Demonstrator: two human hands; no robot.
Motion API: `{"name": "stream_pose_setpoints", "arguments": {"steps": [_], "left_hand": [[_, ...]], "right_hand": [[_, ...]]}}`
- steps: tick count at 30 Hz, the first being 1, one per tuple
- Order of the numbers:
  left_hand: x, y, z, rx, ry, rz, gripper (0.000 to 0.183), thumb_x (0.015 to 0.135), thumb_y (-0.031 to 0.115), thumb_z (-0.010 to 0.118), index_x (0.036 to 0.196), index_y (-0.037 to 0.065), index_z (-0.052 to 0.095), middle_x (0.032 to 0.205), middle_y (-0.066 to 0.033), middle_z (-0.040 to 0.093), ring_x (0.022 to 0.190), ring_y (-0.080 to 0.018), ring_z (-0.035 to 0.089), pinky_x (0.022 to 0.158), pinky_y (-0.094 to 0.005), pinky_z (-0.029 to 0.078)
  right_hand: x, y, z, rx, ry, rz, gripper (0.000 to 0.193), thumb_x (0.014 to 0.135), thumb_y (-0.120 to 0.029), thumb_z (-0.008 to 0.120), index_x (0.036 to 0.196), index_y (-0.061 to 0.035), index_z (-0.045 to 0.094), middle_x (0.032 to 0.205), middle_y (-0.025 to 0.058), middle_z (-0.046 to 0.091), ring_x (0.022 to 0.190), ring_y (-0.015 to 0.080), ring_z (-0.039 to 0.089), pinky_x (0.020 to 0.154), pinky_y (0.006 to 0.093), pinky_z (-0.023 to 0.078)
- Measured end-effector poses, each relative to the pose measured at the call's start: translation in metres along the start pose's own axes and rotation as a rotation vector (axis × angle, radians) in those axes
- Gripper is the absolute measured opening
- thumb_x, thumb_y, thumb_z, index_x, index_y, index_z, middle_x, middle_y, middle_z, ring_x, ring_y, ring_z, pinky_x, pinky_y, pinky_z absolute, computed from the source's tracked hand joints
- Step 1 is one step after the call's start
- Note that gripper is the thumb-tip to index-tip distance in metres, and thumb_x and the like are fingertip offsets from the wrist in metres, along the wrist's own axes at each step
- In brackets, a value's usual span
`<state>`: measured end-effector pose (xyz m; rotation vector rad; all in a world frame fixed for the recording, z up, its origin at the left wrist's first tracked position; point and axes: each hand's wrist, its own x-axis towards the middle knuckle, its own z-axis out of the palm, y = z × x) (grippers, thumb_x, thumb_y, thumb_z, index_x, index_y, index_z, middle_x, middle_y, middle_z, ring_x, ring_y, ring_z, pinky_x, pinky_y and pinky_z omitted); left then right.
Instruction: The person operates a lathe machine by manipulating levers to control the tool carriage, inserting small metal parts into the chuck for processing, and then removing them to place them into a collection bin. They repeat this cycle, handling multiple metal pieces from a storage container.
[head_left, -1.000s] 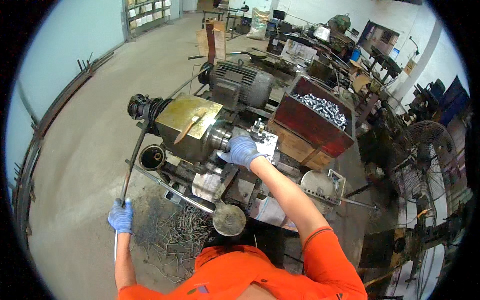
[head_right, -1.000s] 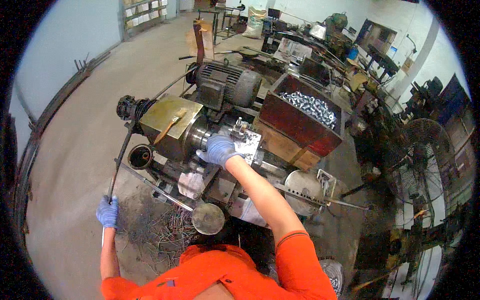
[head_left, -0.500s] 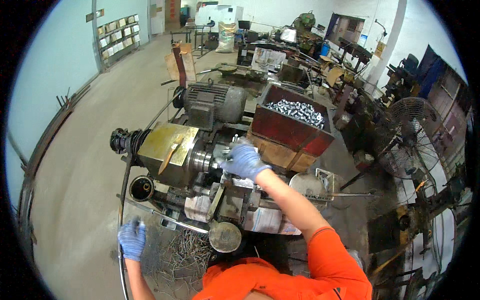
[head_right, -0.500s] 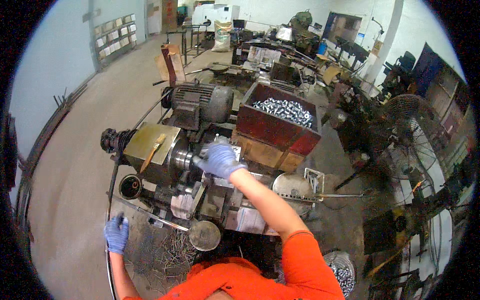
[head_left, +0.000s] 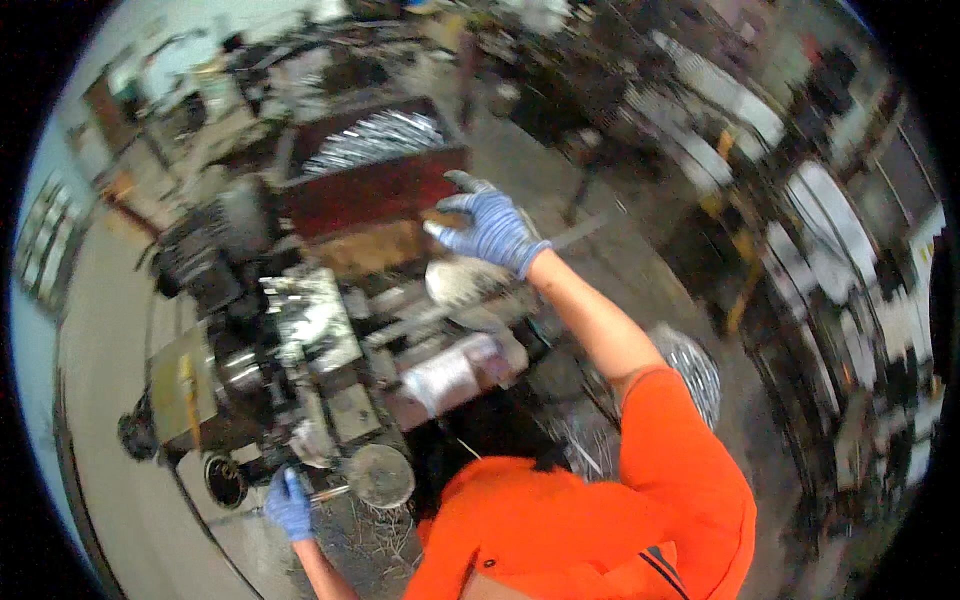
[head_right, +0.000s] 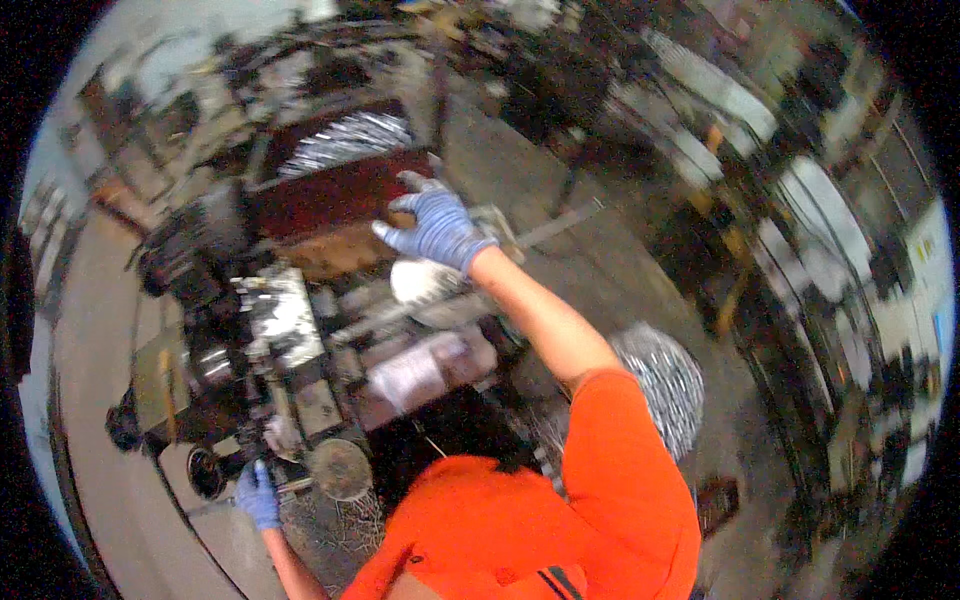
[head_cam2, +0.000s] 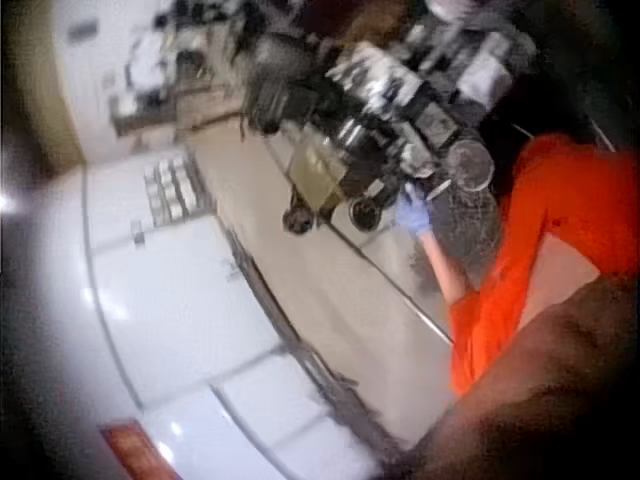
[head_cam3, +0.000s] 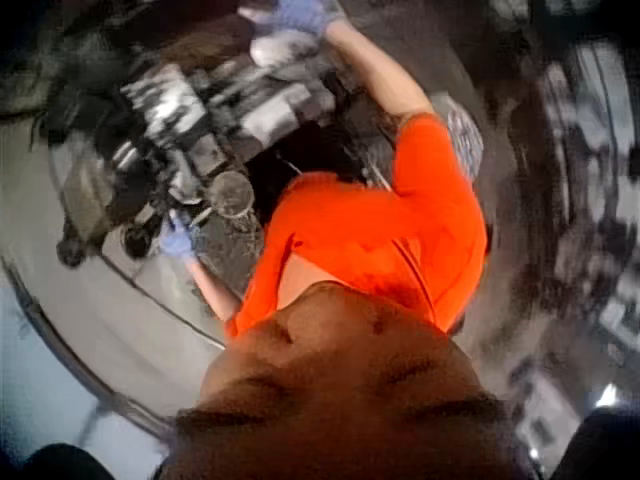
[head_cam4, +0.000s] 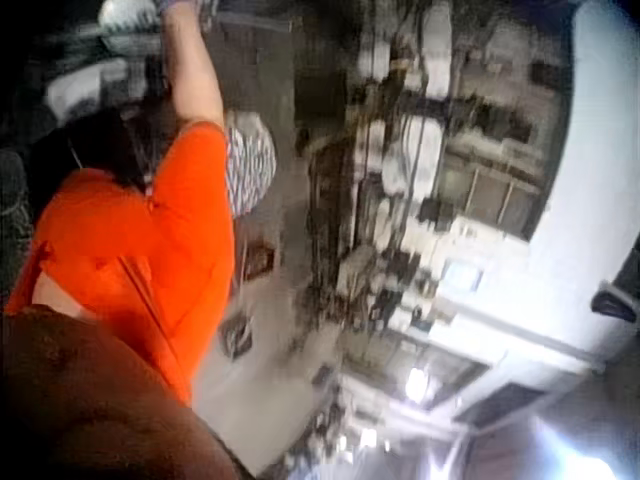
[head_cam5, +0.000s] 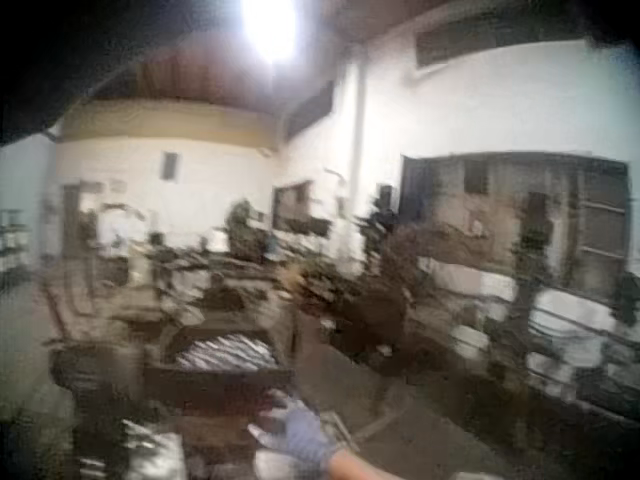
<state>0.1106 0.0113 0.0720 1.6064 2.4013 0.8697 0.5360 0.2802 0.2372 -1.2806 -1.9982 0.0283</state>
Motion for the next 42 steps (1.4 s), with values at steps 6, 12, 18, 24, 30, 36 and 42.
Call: {"name": "stream_pose_setpoints", "arguments": {"steps": [6, 12, 18, 24, 30, 36, 42], "left_hand": [[0.003, -0.001, 0.011, -0.034, -0.006, -0.037, 0.031, 0.088, 0.026, 0.053, 0.098, -0.001, 0.063, 0.087, -0.013, 0.067, 0.071, -0.0184, 0.061, 0.069, -0.032, 0.048], [0.006, -0.027, 0.016, -0.066, -0.045, -0.097, 0.039, 0.089, 0.033, 0.051, 0.101, -0.002, 0.062, 0.087, -0.0148, 0.066, 0.069, -0.0208, 0.061, 0.067, -0.0318, 0.048], [0.01, -0.022, 0.014, 0.012, -0.092, -0.119, 0.041, 0.088, 0.035, 0.052, 0.102, -0.002, 0.061, 0.086, -0.0137, 0.066, 0.069, -0.0198, 0.06, 0.063, -0.032, 0.047], [0.012, -0.013, 0.015, -0.004, -0.07, -0.114, 0.039, 0.088, 0.034, 0.053, 0.1, -0.002, 0.062, 0.088, -0.0128, 0.066, 0.07, -0.0198, 0.06, 0.065, -0.032, 0.047], [0.001, -0.01, 0.009, 0.06, 0.037, -0.069, 0.043, 0.088, 0.039, 0.049, 0.097, -0.001, 0.063, 0.09, -0.0166, 0.065, 0.078, -0.0285, 0.061, 0.071, -0.0378, 0.045], [0.008, 0.003, 0.001, 0.131, -0.025, -0.01, 0.036, 0.085, 0.038, 0.049, 0.094, 0.007, 0.066, 0.084, -0.0168, 0.064, 0.073, -0.0306, 0.062, 0.069, -0.0388, 0.046], [0.004, -0.019, -0.039, -0.077, 0.041, -0.005, 0.029, 0.083, 0.027, 0.059, 0.096, 0.002, 0.064, 0.082, -0.0122, 0.066, 0.069, -0.0202, 0.063, 0.065, -0.0313, 0.048]], "right_hand": [[-0.195, 0.139, -0.105, -0.155, -0.264, 0.866, 0.048, 0.074, -0.05, 0.061, 0.078, -0.002, 0.068, 0.074, 0.0143, 0.065, 0.071, 0.0275, 0.063, 0.071, 0.0339, 0.05], [-0.391, 0.225, -0.116, -0.355, -0.434, 1.101, 0.043, 0.073, -0.044, 0.062, 0.092, -0.006, 0.067, 0.092, 0.0155, 0.065, 0.088, 0.0296, 0.062, 0.081, 0.0331, 0.047], [-0.392, 0.208, -0.09, -0.391, -0.793, 1.248, 0.057, 0.072, -0.057, 0.055, 0.099, -0.0079, 0.065, 0.105, 0.0155, 0.061, 0.1, 0.0297, 0.057, 0.087, 0.0356, 0.043], [-0.384, 0.209, -0.07, -0.503, -0.769, 1.297, 0.063, 0.071, -0.059, 0.054, 0.101, -0.0042, 0.064, 0.108, 0.0171, 0.06, 0.104, 0.0318, 0.056, 0.088, 0.0387, 0.043], [-0.38, 0.198, -0.092, -0.123, -0.184, 1.297, 0.052, 0.074, -0.042, 0.063, 0.098, 0.0031, 0.063, 0.09, 0.0159, 0.066, 0.081, 0.0267, 0.064, 0.074, 0.0353, 0.049], [-0.299, 0.145, -0.106, 0.812, 0.255, 0.862, 0.033, 0.088, -0.028, 0.054, 0.097, 0.0026, 0.062, 0.089, 0.0092, 0.063, 0.081, 0.0181, 0.061, 0.075, 0.0324, 0.05], [-0.139, 0.02, -0.019, 0.48, -0.342, 0.518, 0.016, 0.081, -0.012, 0.061, 0.088, -0.0003, 0.068, 0.084, 0.0066, 0.067, 0.077, 0.0127, 0.058, 0.074, 0.0264, 0.045]]}}
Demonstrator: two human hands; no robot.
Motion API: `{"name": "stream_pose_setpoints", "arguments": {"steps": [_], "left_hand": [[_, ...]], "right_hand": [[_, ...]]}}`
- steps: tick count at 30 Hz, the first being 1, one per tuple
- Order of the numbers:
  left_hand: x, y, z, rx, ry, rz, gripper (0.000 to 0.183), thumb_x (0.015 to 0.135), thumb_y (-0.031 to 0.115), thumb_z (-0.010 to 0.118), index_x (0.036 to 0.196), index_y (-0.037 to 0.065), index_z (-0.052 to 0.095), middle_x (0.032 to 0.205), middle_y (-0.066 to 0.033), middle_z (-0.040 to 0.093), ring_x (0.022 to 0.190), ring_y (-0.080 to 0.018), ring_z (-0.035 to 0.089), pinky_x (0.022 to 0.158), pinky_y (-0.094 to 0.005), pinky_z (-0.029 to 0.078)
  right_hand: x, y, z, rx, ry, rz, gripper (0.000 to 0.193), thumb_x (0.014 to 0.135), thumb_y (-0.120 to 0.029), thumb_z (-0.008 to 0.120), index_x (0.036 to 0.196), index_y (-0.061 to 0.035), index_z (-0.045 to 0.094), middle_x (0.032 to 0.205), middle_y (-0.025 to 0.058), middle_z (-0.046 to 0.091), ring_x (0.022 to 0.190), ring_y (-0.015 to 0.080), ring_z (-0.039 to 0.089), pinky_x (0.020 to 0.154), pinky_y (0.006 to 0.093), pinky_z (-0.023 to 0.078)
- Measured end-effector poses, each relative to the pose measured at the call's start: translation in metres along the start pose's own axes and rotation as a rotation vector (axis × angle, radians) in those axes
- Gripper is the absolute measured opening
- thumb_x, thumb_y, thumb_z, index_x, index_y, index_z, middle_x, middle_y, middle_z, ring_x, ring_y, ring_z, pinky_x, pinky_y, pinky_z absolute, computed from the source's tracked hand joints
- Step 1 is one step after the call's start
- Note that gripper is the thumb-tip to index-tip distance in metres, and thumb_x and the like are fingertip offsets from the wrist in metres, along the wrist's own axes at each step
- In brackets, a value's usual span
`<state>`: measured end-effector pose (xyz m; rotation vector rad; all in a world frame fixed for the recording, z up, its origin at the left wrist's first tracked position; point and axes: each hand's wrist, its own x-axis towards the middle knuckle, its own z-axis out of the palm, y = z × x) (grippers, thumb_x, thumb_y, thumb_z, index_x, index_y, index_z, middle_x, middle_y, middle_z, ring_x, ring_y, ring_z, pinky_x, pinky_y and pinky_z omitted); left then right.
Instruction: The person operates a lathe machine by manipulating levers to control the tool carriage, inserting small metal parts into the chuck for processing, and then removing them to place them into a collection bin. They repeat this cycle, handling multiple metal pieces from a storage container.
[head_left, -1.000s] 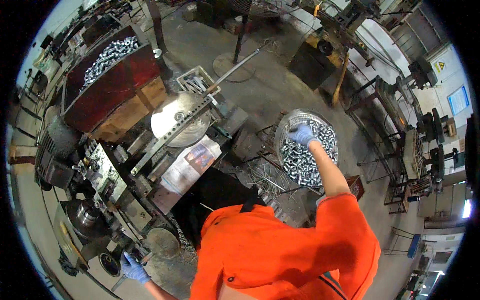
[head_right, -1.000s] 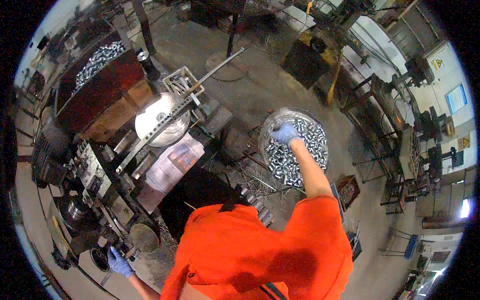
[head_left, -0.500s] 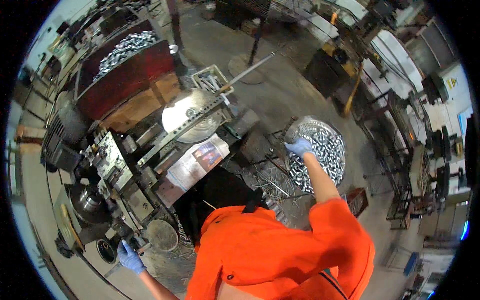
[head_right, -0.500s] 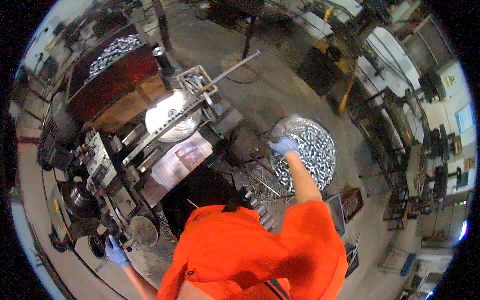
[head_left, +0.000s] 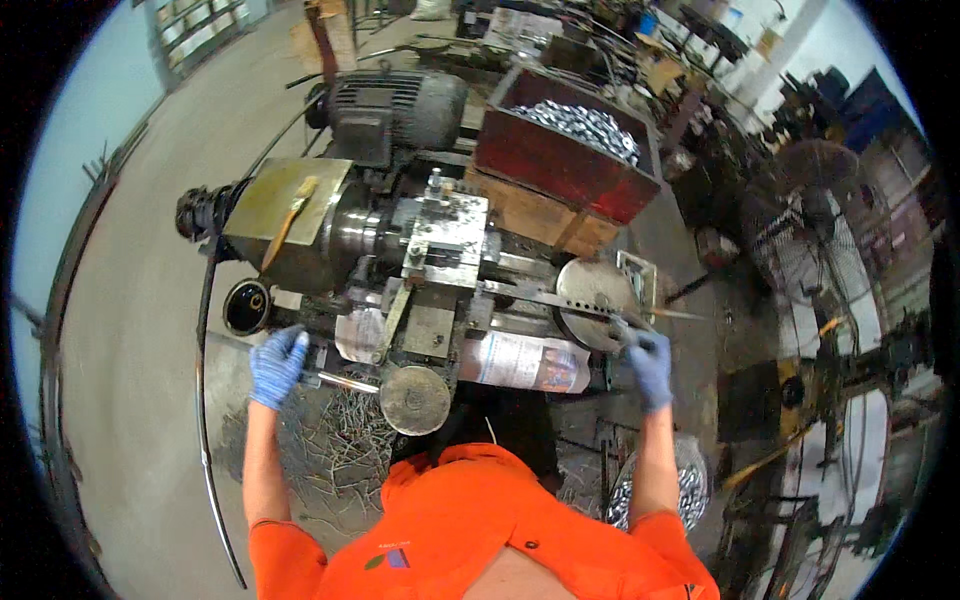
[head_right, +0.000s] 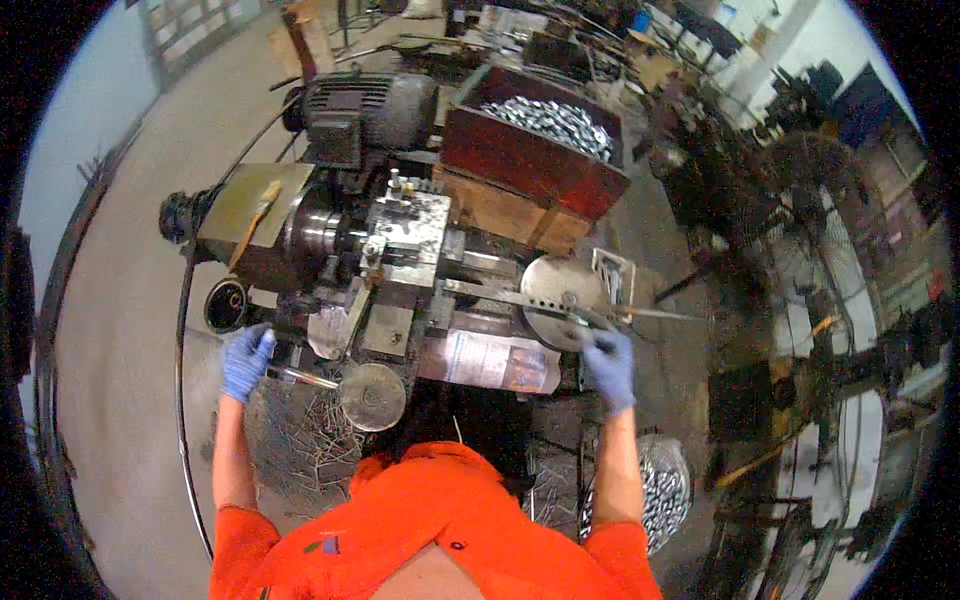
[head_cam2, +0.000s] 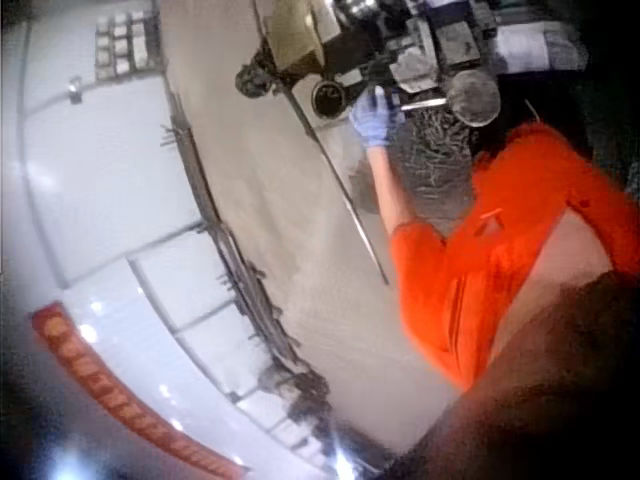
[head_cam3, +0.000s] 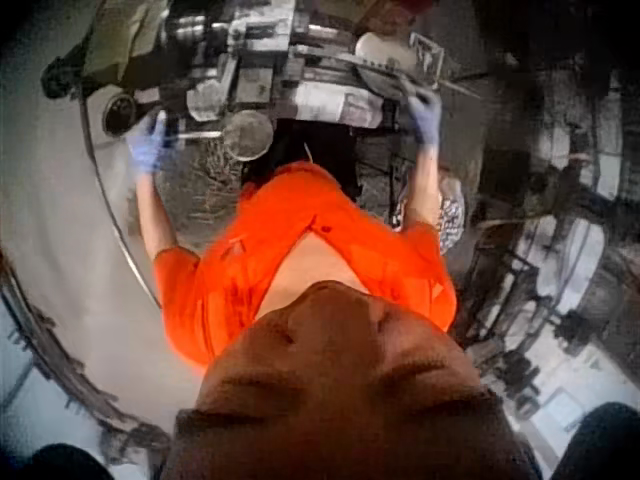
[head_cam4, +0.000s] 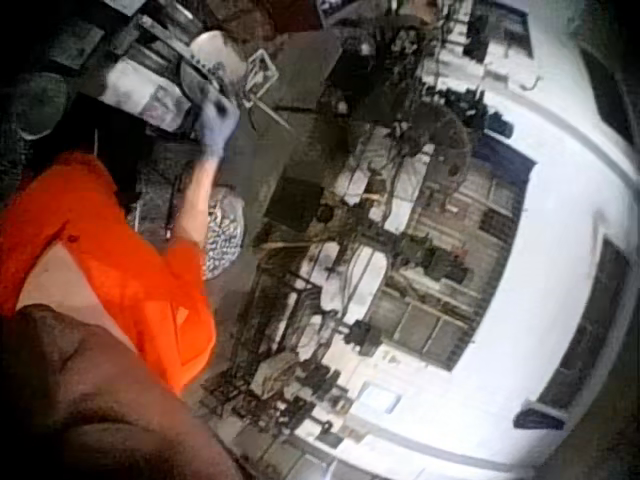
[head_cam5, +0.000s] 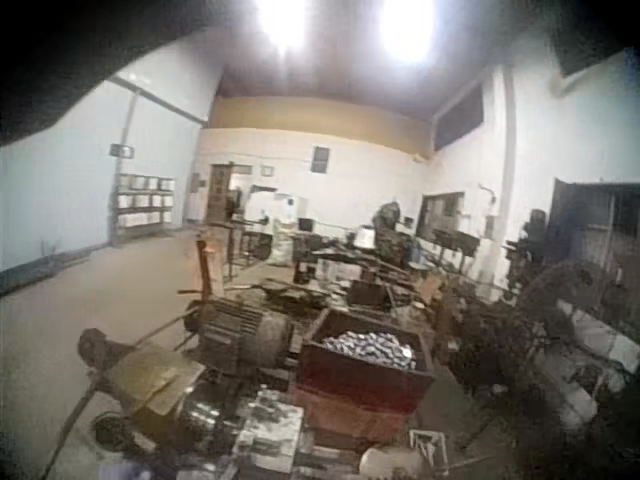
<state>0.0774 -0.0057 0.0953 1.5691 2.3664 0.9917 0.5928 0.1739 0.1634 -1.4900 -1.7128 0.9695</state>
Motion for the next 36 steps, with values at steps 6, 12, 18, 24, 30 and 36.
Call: {"name": "stream_pose_setpoints", "arguments": {"steps": [6, 12, 18, 24, 30, 36], "left_hand": [[-0.018, -0.007, -0.116, 0.316, 0.269, -0.069, 0.021, 0.082, 0.025, 0.058, 0.092, 0.009, 0.067, 0.076, -0.011, 0.064, 0.067, -0.0257, 0.062, 0.064, -0.0354, 0.047], [-0.096, -0.088, -0.159, 0.564, 0.318, -0.24, 0.024, 0.084, 0.029, 0.054, 0.093, 0.01, 0.066, 0.078, -0.0118, 0.064, 0.072, -0.0277, 0.061, 0.065, -0.0385, 0.046], [-0.14, -0.114, -0.136, 0.156, 0.211, -0.529, 0.034, 0.089, 0.035, 0.047, 0.095, 0.006, 0.064, 0.067, -0.0139, 0.061, 0.06, -0.0233, 0.059, 0.059, -0.0359, 0.045], [-0.138, -0.128, -0.122, 0.11, 0.262, -0.608, 0.037, 0.091, 0.037, 0.044, 0.097, 0.006, 0.064, 0.066, -0.0143, 0.06, 0.058, -0.0245, 0.058, 0.059, -0.0366, 0.045], [-0.153, -0.129, -0.122, 0.451, 0.243, -0.434, 0.038, 0.089, 0.041, 0.045, 0.099, 0.008, 0.062, 0.068, -0.0139, 0.061, 0.061, -0.0274, 0.06, 0.059, -0.0386, 0.046], [-0.168, -0.097, -0.135, 0.596, 0.025, -0.672, 0.038, 0.081, 0.041, 0.055, 0.104, 0.011, 0.06, 0.08, -0.0178, 0.062, 0.076, -0.0348, 0.06, 0.068, -0.0451, 0.046]], "right_hand": [[0.062, -0.154, 0.144, -0.198, -0.293, -0.842, 0.026, 0.072, -0.023, 0.069, 0.087, -0.0019, 0.068, 0.112, 0.0172, 0.057, 0.103, 0.03, 0.055, 0.089, 0.0339, 0.043], [0.102, -0.216, 0.26, -0.956, -0.61, -0.795, 0.061, 0.073, -0.059, 0.053, 0.086, -0.0002, 0.066, 0.099, 0.0213, 0.06, 0.093, 0.0346, 0.056, 0.091, 0.0389, 0.036], [0.134, -0.18, 0.305, -0.821, -0.548, -0.857, 0.062, 0.073, -0.059, 0.05, 0.079, 0.0002, 0.066, 0.073, 0.0202, 0.063, 0.076, 0.0327, 0.061, 0.08, 0.0384, 0.044], [0.144, -0.194, 0.308, -0.587, -0.528, -0.583, 0.068, 0.067, -0.064, 0.056, 0.074, 0.003, 0.064, 0.069, 0.023, 0.061, 0.07, 0.0365, 0.061, 0.068, 0.0378, 0.049], [0.158, -0.199, 0.313, -0.434, -0.58, -0.388, 0.05, 0.073, -0.052, 0.061, 0.075, -0.0018, 0.064, 0.064, 0.0141, 0.061, 0.058, 0.0238, 0.059, 0.063, 0.0362, 0.047], [0.132, -0.204, 0.303, -0.287, -0.524, -0.417, 0.05, 0.068, -0.051, 0.064, 0.072, -0.0011, 0.067, 0.069, 0.0183, 0.063, 0.066, 0.0289, 0.062, 0.067, 0.0346, 0.047]]}}
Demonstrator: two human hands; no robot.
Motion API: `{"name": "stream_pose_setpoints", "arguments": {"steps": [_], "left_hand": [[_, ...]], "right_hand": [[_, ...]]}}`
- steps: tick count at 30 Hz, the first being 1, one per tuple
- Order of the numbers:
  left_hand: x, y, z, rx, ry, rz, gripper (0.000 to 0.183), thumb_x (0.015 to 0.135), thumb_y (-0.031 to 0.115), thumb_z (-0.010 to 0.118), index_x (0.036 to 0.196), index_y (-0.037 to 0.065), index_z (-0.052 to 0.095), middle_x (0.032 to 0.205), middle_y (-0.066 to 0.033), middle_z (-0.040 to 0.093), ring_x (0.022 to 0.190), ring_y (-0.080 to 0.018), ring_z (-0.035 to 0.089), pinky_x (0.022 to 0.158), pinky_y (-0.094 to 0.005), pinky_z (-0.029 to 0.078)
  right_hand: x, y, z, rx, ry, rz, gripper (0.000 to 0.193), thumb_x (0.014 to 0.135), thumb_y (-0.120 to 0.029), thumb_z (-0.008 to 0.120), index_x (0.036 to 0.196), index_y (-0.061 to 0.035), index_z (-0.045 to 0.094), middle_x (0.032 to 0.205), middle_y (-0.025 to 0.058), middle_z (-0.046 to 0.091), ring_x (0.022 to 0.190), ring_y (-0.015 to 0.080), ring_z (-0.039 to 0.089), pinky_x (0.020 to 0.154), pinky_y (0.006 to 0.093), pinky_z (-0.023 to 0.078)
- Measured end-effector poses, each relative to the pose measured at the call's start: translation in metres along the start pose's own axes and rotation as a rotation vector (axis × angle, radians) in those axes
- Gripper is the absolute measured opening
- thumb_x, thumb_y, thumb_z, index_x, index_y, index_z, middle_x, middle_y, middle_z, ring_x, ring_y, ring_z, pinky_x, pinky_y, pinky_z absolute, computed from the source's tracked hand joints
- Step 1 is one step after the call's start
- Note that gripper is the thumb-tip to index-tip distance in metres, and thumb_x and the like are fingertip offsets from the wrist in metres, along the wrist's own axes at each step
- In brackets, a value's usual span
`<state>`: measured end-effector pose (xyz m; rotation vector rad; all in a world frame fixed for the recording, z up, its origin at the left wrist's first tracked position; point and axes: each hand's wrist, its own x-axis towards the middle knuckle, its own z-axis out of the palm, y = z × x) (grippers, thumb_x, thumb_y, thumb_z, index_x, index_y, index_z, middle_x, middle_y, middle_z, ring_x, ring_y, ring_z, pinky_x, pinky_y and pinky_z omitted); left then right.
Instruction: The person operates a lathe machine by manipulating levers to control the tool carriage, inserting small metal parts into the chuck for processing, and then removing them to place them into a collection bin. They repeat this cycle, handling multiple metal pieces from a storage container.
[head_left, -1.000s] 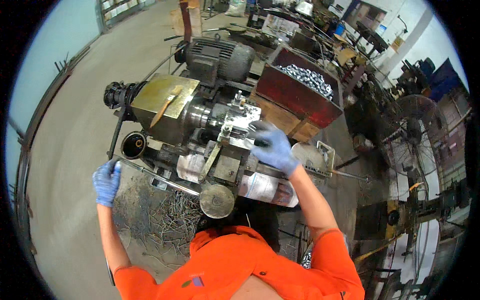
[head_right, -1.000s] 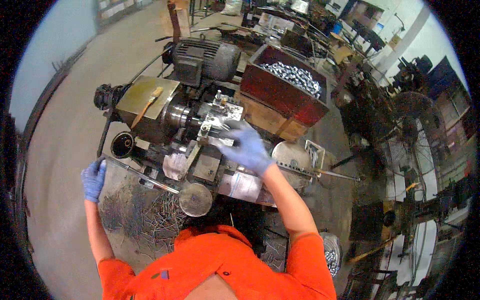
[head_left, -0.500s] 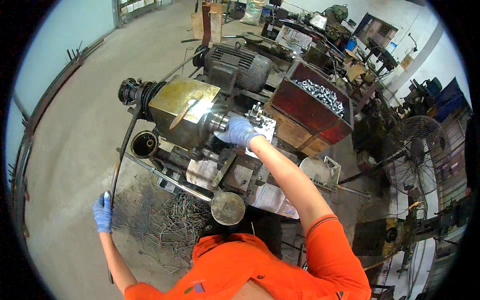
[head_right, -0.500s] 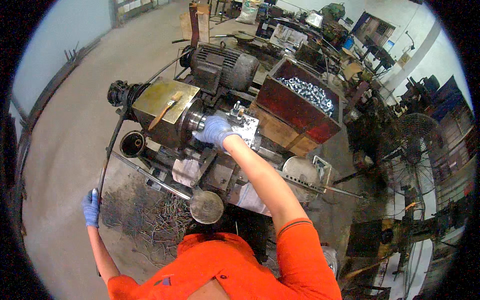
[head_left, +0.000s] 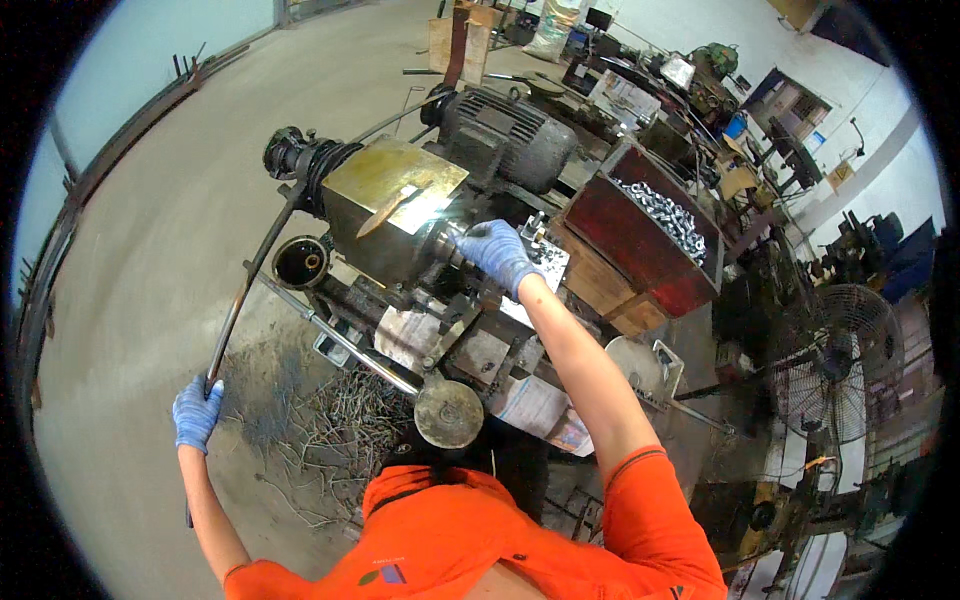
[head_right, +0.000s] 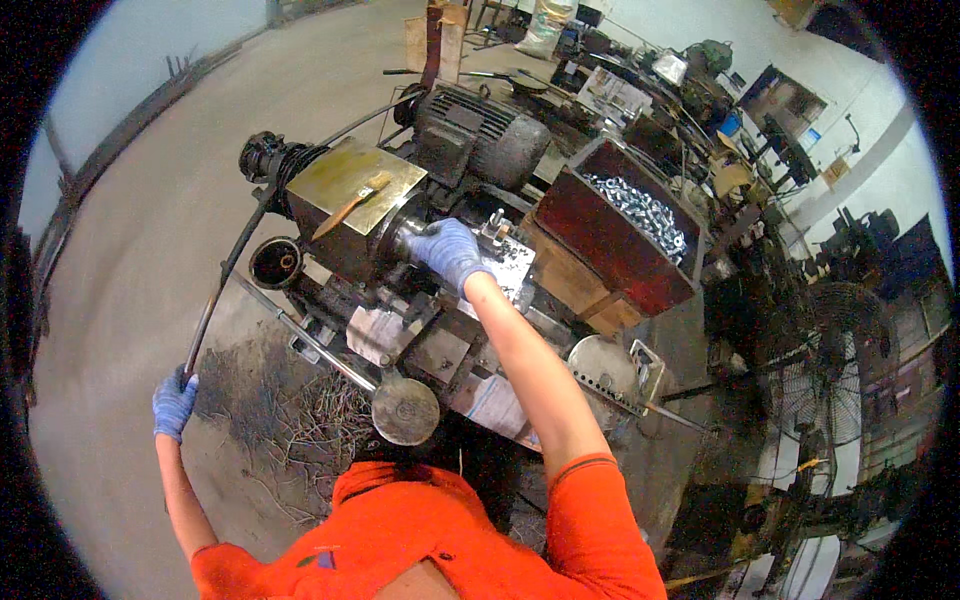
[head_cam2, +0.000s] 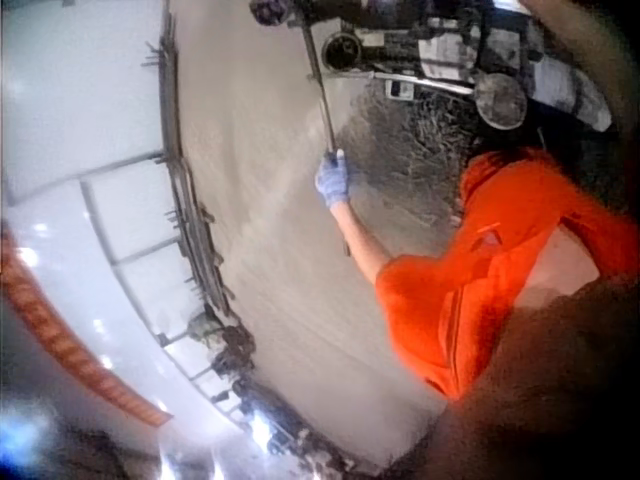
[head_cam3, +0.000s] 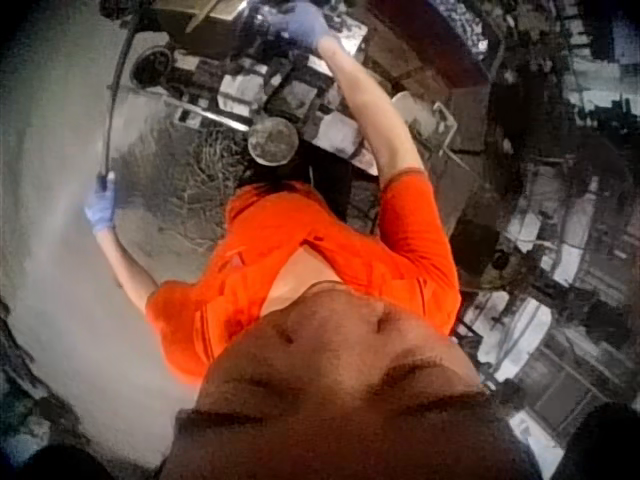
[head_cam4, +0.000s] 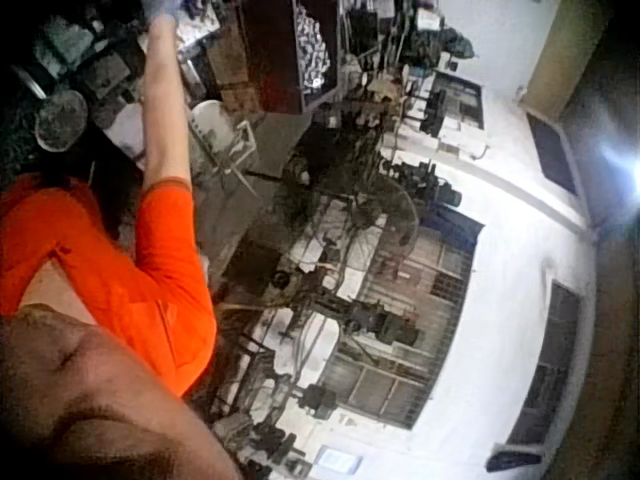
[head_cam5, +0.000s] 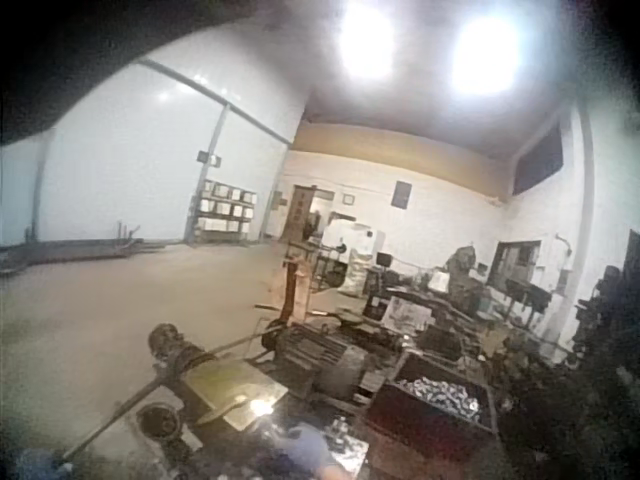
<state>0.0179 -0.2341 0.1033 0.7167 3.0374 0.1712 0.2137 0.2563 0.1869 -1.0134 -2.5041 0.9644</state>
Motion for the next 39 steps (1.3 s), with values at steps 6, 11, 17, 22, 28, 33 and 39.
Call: {"name": "stream_pose_setpoints", "arguments": {"steps": [6, 11, 17, 22, 28, 33, 39], "left_hand": [[0.051, -0.008, 0.022, 0.22, 0.097, 0.143, 0.023, 0.076, 0.028, 0.058, 0.088, 0.009, 0.059, 0.072, -0.0148, 0.061, 0.067, -0.0336, 0.059, 0.061, -0.0435, 0.045], [0.172, -0.112, 0.023, 0.532, 0.316, 0.199, 0.025, 0.075, 0.014, 0.054, 0.098, 0.006, 0.058, 0.068, -0.0125, 0.06, 0.062, -0.0281, 0.06, 0.057, -0.0388, 0.044], [0.192, -0.101, 0.02, 0.44, 0.373, 0.071, 0.029, 0.077, 0.015, 0.054, 0.105, 0.009, 0.059, 0.071, -0.013, 0.062, 0.063, -0.0289, 0.062, 0.056, -0.0411, 0.046], [0.156, -0.059, 0.034, 0.2, 0.448, -0.222, 0.022, 0.08, 0.025, 0.052, 0.099, 0.017, 0.062, 0.076, -0.0144, 0.064, 0.067, -0.0308, 0.063, 0.058, -0.0412, 0.048], [0.077, 0.001, 0.015, 0.075, 0.334, -0.296, 0.024, 0.079, 0.031, 0.056, 0.096, 0.015, 0.063, 0.076, -0.0151, 0.064, 0.071, -0.032, 0.063, 0.061, -0.0434, 0.048], [0.093, 0.03, -0.011, 0.043, 0.269, 0.017, 0.036, 0.078, 0.034, 0.057, 0.104, 0.01, 0.061, 0.089, -0.0159, 0.064, 0.084, -0.0323, 0.061, 0.074, -0.0411, 0.047], [0.062, 0.224, -0.077, -0.607, 0.483, 0.415, 0.046, 0.081, 0.034, 0.061, 0.121, 0.013, 0.052, 0.082, -0.0098, 0.063, 0.068, -0.0209, 0.061, 0.063, -0.0325, 0.048]], "right_hand": [[-0.006, 0.003, 0.012, -0.138, 0.039, -0.056, 0.043, 0.071, -0.046, 0.062, 0.077, -0.004, 0.068, 0.078, 0.0182, 0.063, 0.076, 0.0329, 0.061, 0.073, 0.0366, 0.048], [-0.008, 0.002, 0.016, -0.126, 0.069, -0.052, 0.043, 0.072, -0.046, 0.062, 0.078, -0.0048, 0.068, 0.075, 0.0187, 0.063, 0.073, 0.0323, 0.061, 0.073, 0.035, 0.048], [-0.013, -0.013, 0.003, -0.175, 0.051, 0.004, 0.045, 0.072, -0.047, 0.062, 0.073, -0.0026, 0.067, 0.079, 0.0174, 0.065, 0.075, 0.0293, 0.062, 0.075, 0.0353, 0.048], [-0.029, 0.007, -0.013, -0.277, 0.272, -0.243, 0.045, 0.071, -0.047, 0.063, 0.077, -0.0027, 0.068, 0.098, 0.0201, 0.062, 0.088, 0.0301, 0.061, 0.08, 0.0342, 0.046], [-0.101, 0.039, -0.081, -0.164, 0.455, -0.254, 0.027, 0.07, -0.03, 0.07, 0.072, -0.0029, 0.068, 0.105, 0.0181, 0.061, 0.094, 0.028, 0.06, 0.08, 0.0321, 0.047], [-0.172, 0.074, -0.123, -0.108, 0.559, -0.083, 0.02, 0.071, -0.019, 0.071, 0.072, -0.0003, 0.066, 0.101, 0.0166, 0.063, 0.089, 0.0252, 0.063, 0.077, 0.0293, 0.048], [-0.252, 0.133, -0.124, -0.143, 0.643, -0.046, 0.01, 0.073, -0.009, 0.068, 0.077, 0.0003, 0.066, 0.084, 0.0114, 0.066, 0.075, 0.0168, 0.063, 0.067, 0.0267, 0.048]]}}
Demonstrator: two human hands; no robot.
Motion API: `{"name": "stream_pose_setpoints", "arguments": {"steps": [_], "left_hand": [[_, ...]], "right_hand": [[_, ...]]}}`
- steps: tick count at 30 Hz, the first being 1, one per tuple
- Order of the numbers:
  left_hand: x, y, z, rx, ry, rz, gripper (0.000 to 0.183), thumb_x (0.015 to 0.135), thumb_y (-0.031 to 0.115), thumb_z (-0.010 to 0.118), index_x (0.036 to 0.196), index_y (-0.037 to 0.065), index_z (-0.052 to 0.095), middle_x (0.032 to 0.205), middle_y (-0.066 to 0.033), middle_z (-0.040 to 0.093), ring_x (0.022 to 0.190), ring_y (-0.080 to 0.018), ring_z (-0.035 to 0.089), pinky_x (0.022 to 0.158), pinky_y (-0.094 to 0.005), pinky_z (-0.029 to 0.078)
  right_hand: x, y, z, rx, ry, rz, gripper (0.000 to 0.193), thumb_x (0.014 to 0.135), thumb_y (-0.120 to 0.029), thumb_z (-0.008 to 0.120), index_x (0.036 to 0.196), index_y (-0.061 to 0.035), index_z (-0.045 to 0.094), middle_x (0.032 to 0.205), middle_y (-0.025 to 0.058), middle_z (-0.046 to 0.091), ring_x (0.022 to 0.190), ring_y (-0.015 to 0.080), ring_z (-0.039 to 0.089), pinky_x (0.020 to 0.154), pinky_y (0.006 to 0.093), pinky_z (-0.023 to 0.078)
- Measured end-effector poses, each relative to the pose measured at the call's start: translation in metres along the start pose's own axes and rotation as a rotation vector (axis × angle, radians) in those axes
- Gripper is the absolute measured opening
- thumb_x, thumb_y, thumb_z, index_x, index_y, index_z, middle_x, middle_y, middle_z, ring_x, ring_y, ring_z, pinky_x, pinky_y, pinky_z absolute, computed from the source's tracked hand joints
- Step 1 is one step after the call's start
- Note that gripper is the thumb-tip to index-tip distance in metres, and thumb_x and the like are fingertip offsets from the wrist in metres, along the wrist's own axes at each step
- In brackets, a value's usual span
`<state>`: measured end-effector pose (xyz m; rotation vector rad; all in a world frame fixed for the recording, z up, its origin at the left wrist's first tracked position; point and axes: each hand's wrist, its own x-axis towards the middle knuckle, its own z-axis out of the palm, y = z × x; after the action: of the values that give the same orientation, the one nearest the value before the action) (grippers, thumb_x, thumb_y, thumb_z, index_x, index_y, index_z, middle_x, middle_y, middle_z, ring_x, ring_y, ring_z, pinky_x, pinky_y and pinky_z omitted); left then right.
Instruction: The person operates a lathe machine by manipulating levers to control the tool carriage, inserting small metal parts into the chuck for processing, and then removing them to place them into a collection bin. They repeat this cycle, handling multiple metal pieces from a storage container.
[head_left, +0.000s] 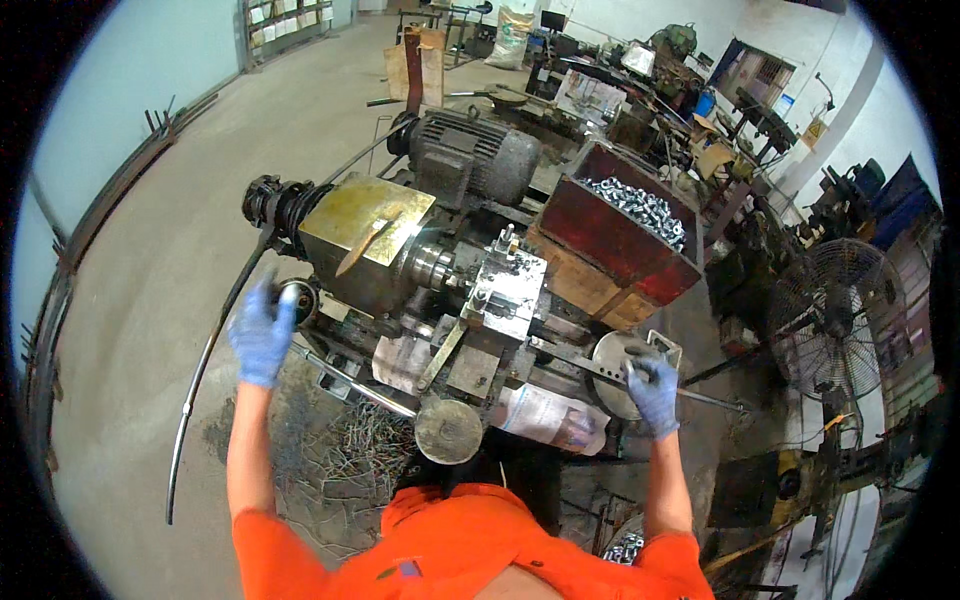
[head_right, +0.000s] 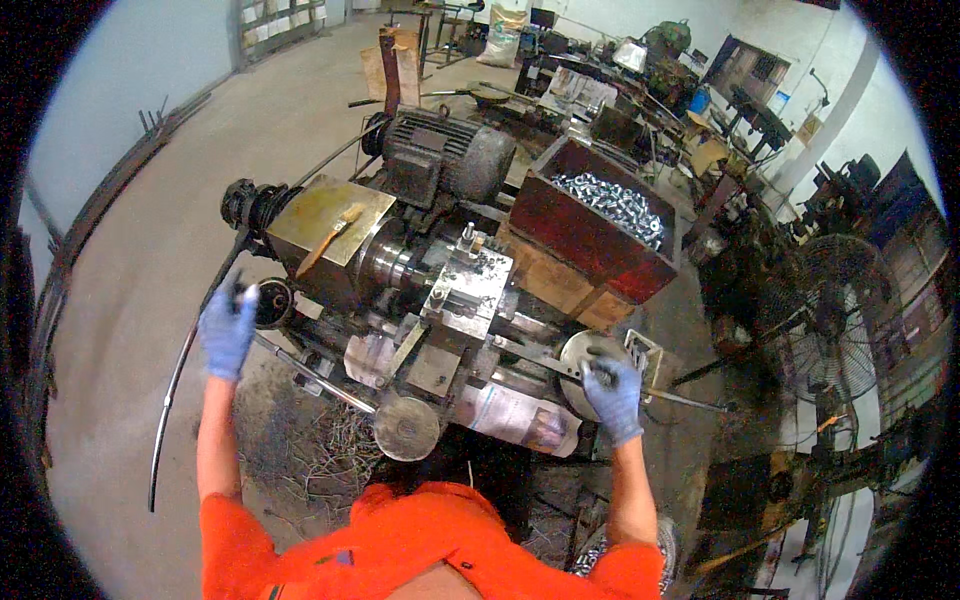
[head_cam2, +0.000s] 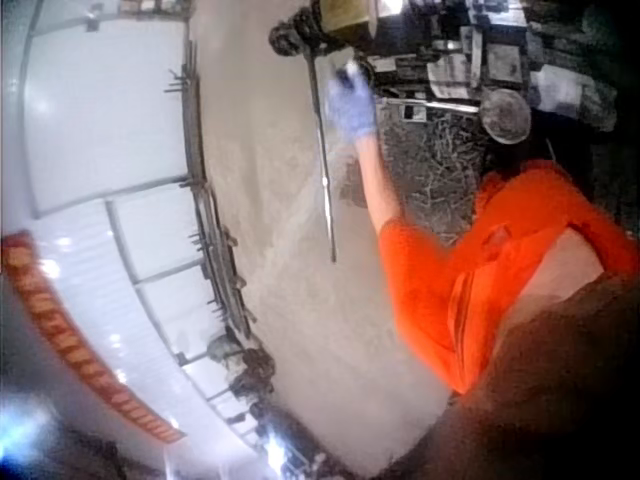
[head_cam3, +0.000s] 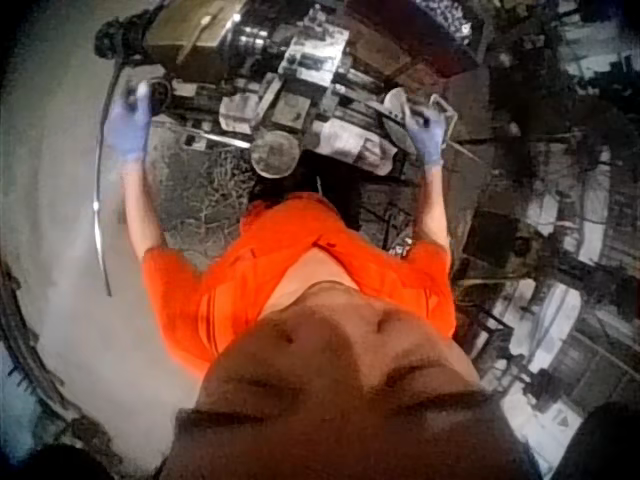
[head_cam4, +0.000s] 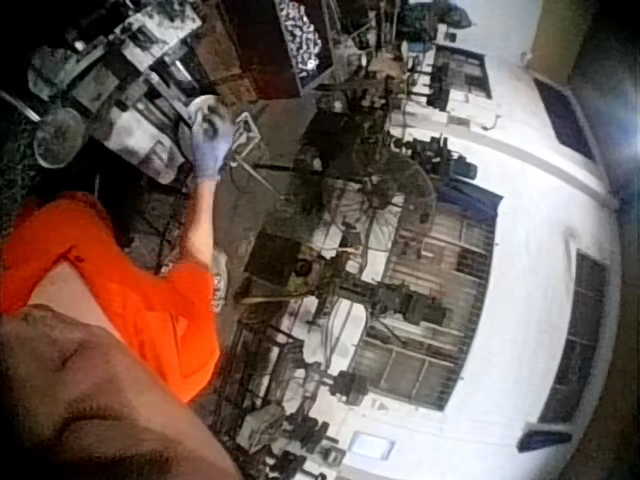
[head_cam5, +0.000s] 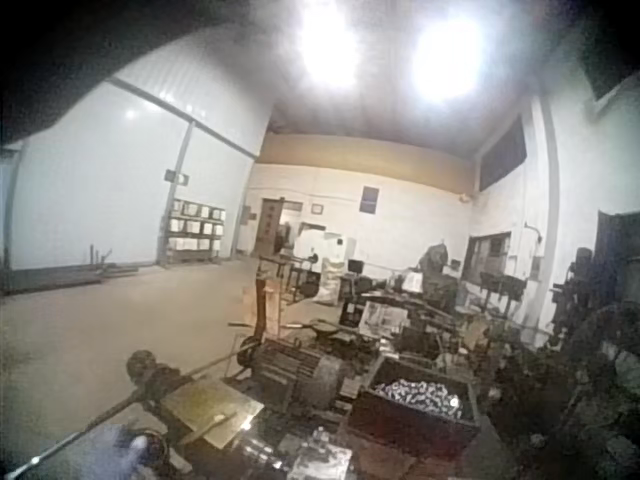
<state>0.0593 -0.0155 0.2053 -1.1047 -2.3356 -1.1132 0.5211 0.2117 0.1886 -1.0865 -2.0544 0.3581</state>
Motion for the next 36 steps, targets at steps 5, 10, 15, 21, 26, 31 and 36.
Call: {"name": "stream_pose_setpoints", "arguments": {"steps": [5, 10, 15, 21, 26, 31, 36], "left_hand": [[0.024, 0.041, 0.063, 0.142, -0.011, 0.211, 0.046, 0.082, 0.04, 0.056, 0.121, 0.017, 0.052, 0.089, -0.0099, 0.059, 0.063, -0.0262, 0.06, 0.056, -0.0387, 0.047], [0.028, 0.022, 0.096, 0.056, -0.044, 0.424, 0.038, 0.084, 0.03, 0.055, 0.119, 0.014, 0.053, 0.085, -0.0131, 0.059, 0.062, -0.0289, 0.059, 0.056, -0.0398, 0.046], [-0.007, 0.074, 0.074, -0.368, -0.078, 0.446, 0.025, 0.084, 0.022, 0.057, 0.105, 0.01, 0.062, 0.074, -0.0133, 0.06, 0.06, -0.0284, 0.059, 0.054, -0.0378, 0.046], [-0.035, 0.097, 0.12, -0.187, -0.247, 0.437, 0.027, 0.086, 0.027, 0.05, 0.105, 0.011, 0.06, 0.07, -0.0116, 0.059, 0.059, -0.0281, 0.058, 0.054, -0.04, 0.045], [-0.044, 0.092, 0.132, 0.011, -0.32, 0.491, 0.027, 0.087, 0.027, 0.047, 0.106, 0.012, 0.059, 0.071, -0.0109, 0.06, 0.059, -0.0273, 0.059, 0.053, -0.0403, 0.045], [-0.032, 0.09, 0.087, 0.029, -0.152, 0.518, 0.026, 0.084, 0.023, 0.053, 0.107, 0.012, 0.059, 0.063, -0.009, 0.053, 0.052, -0.0273, 0.054, 0.049, -0.0398, 0.042], [0.011, 0.068, 0.068, -0.018, 0.068, 0.469, 0.026, 0.083, 0.02, 0.057, 0.106, 0.009, 0.06, 0.068, -0.0117, 0.057, 0.056, -0.0274, 0.056, 0.05, -0.0375, 0.043]], "right_hand": [[-0.061, 0.054, -0.027, 0.145, 0.059, 0.391, 0.011, 0.076, -0.009, 0.068, 0.075, 0.0019, 0.065, 0.069, 0.0044, 0.064, 0.06, 0.0065, 0.054, 0.057, 0.0223, 0.044], [-0.104, 0.068, -0.029, 0.155, 0.051, 0.486, 0.016, 0.078, -0.01, 0.066, 0.072, 0.0035, 0.063, 0.059, -0.0035, 0.055, 0.055, 0.0043, 0.044, 0.052, 0.0229, 0.04], [-0.123, 0.074, -0.033, 0.24, 0.104, 0.536, 0.017, 0.08, -0.01, 0.066, 0.073, 0.005, 0.063, 0.062, -0.0029, 0.056, 0.058, 0.0044, 0.045, 0.054, 0.023, 0.04], [-0.12, 0.061, -0.031, 0.265, 0.073, 0.551, 0.015, 0.079, -0.01, 0.066, 0.076, 0.004, 0.065, 0.065, 0.0, 0.061, 0.06, 0.005, 0.049, 0.057, 0.0233, 0.043], [-0.131, 0.068, -0.035, 0.196, 0.054, 0.556, 0.015, 0.079, -0.011, 0.067, 0.077, 0.0035, 0.065, 0.068, 0.0005, 0.062, 0.061, 0.0049, 0.049, 0.058, 0.0229, 0.043], [-0.135, 0.075, -0.034, 0.216, 0.101, 0.56, 0.016, 0.078, -0.012, 0.068, 0.076, 0.0035, 0.065, 0.067, 0.0001, 0.062, 0.06, 0.0047, 0.047, 0.057, 0.0232, 0.042], [-0.121, 0.087, -0.045, 0.045, 0.053, 0.498, 0.018, 0.081, -0.014, 0.065, 0.079, 0.0042, 0.066, 0.069, 0.0045, 0.065, 0.062, 0.0054, 0.052, 0.059, 0.0239, 0.044]]}}
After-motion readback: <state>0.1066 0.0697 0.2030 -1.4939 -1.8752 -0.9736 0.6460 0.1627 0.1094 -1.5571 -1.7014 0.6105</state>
